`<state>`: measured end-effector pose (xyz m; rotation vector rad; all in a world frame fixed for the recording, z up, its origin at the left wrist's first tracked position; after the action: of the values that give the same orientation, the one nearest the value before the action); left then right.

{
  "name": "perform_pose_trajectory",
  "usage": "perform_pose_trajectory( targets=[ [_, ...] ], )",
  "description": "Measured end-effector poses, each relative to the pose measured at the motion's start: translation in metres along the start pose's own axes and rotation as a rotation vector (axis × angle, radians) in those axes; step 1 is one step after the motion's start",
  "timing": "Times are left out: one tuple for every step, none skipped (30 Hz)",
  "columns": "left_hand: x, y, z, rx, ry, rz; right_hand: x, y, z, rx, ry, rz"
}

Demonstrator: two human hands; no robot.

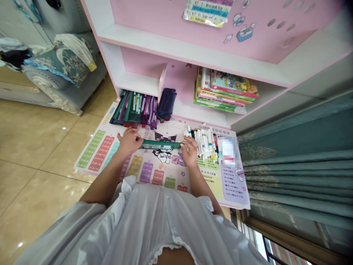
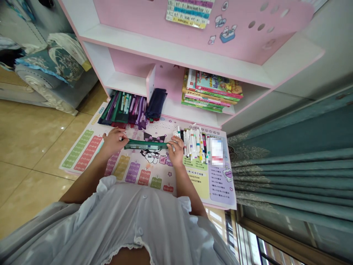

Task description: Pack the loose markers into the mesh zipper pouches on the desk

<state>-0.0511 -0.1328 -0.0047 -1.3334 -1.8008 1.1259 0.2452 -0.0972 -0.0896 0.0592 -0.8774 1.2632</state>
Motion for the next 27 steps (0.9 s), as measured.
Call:
perform_pose_trajectory(
  targets=[
    [0.0,-0.0003,0.0,0.0,-0.001,-0.002,0.0,0.0,0.0,0.0,0.0,0.001],
    [0.0,-0.0007,0.0001,0.001,-0.003,-0.003,0.0,-0.0001,0.0,0.003,0.0,0.0],
    [0.0,-0.0012,0.0003,0.002,-0.007,-0.004,0.0,-0.0001,-0.0001,0.008,0.0,0.0],
    [0.0,-0.0017,0.0007,0.004,-0.014,-0.005,0.0,-0.0001,-0.0003,0.016,0.001,-0.002],
    [0.0,-0.0021,0.0011,0.004,-0.019,-0.004,0.0,-0.0002,-0.0005,0.024,0.002,-0.004],
    [-0.0001,-0.0025,0.0016,0.002,-0.024,-0.003,0.0,-0.0001,-0.0009,0.029,0.005,-0.004],
    [-0.0002,-0.0026,0.002,0.0,-0.026,0.0,0.0001,0.0,-0.0012,0.032,0.007,-0.003],
    [-0.0003,-0.0026,0.0024,-0.003,-0.027,0.003,0.0001,0.0001,-0.0014,0.029,0.009,0.001],
    [-0.0005,-0.0025,0.0028,-0.005,-0.026,0.003,0.0002,0.0002,-0.0015,0.023,0.011,0.003],
    [-0.0006,-0.0023,0.003,-0.006,-0.025,0.002,0.0003,0.0002,-0.0014,0.017,0.009,0.003],
    [-0.0007,-0.0022,0.0032,-0.009,-0.023,0.0,0.0003,0.0002,-0.0011,0.012,0.005,0.002],
    [-0.0007,-0.0022,0.0033,-0.01,-0.021,-0.005,0.0004,0.0001,-0.0005,0.011,0.0,-0.001],
    [-0.0008,-0.0023,0.0034,-0.011,-0.019,-0.01,0.0004,0.0,0.0001,0.011,-0.006,-0.004],
    [-0.0008,-0.0027,0.0035,-0.011,-0.02,-0.016,0.0004,0.0,0.0006,0.012,-0.01,-0.007],
    [-0.0009,-0.0032,0.0035,-0.012,-0.021,-0.021,0.0004,0.0,0.001,0.013,-0.01,-0.009],
    [-0.001,-0.0039,0.0035,-0.012,-0.023,-0.023,0.0004,0.0001,0.0013,0.014,-0.007,-0.007],
    [-0.0011,-0.0046,0.0033,-0.013,-0.025,-0.024,0.0004,0.0001,0.0013,0.014,-0.001,-0.006],
    [-0.0013,-0.0054,0.0031,-0.015,-0.025,-0.023,0.0004,0.0003,0.0012,0.016,0.006,-0.004],
    [-0.0016,-0.0062,0.0029,-0.018,-0.026,-0.021,0.0004,0.0004,0.001,0.021,0.012,-0.001],
    [-0.0018,-0.007,0.0026,-0.021,-0.028,-0.02,0.0005,0.0004,0.0008,0.03,0.017,0.001],
    [-0.002,-0.0077,0.0026,-0.024,-0.033,-0.021,0.0006,0.0004,0.0005,0.04,0.019,0.001],
    [-0.0021,-0.0082,0.0028,-0.026,-0.039,-0.023,0.0006,0.0003,0.0003,0.047,0.021,0.001],
    [-0.0021,-0.0085,0.0033,-0.026,-0.047,-0.025,0.0007,0.0002,0.0001,0.05,0.021,0.003],
    [-0.0018,-0.0087,0.0043,-0.024,-0.056,-0.029,0.0007,0.0001,-0.0001,0.048,0.021,0.005],
    [-0.0015,-0.0087,0.0056,-0.023,-0.061,-0.032,0.0007,0.0,-0.0001,0.043,0.02,0.005],
    [-0.001,-0.0087,0.0072,-0.022,-0.063,-0.036,0.0007,0.0,0.0,0.035,0.018,0.005],
    [-0.0006,-0.0087,0.009,-0.022,-0.064,-0.041,0.0006,0.0,0.0001,0.028,0.017,0.004]
  ],
)
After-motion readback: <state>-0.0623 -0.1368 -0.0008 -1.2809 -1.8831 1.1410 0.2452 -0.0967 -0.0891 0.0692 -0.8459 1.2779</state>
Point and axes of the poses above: each hand's wrist, its own x-axis towards the middle knuckle, its own y-axis out of the palm, z = x × y, the point moved 3 cm from there along x, towards the middle knuckle, and after that the axes turned 6 degrees about -z, right-handed, at the moved point
